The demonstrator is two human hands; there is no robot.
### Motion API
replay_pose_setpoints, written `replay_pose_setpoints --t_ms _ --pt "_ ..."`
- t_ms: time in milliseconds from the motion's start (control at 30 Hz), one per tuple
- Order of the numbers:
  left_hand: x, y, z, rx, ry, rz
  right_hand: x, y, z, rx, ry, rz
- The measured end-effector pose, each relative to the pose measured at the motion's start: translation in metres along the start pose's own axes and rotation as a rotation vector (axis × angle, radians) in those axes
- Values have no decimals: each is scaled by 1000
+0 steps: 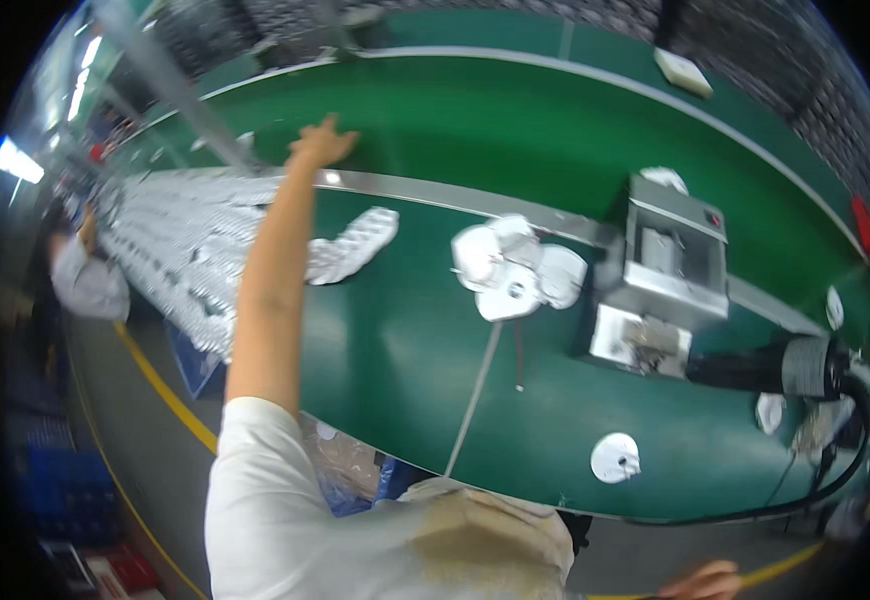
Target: Assembling LED lighting components by screwing together plastic housings using an electric screwdriver.
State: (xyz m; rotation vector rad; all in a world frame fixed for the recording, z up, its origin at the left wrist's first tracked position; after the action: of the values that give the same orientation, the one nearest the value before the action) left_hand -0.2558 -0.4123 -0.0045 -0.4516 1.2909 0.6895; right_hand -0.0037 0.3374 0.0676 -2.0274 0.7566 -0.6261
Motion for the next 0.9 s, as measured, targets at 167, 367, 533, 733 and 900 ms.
replay_pose_setpoints --t_ms 167,367,533,733,900 --pt "13 -43 -76 244 83 -46 55 76 -41 502 118 762" --pt "1 12 -40 492 111 -133 43 110 -51 671 218 1142" --pt "-1 90 82 669 139 -26 42 118 -56 660 186 1214" --pt "27 127 224 766 143 -198 25 125 -60 688 187 1149" --pt "48 109 239 728 104 -140 31 104 -77 598 155 1368"
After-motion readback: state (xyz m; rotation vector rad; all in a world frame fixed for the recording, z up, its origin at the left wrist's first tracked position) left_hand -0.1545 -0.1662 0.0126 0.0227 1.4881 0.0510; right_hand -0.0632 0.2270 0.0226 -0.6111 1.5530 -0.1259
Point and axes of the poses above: each hand's wrist, its own z-axis away from the middle knuckle, its own x-axis out of the palm, y = z × x, the point moved 6 cm from there along -z, towards the middle knuckle, and after that the axes turned 12 degrees about -y, right-handed, at the moved point
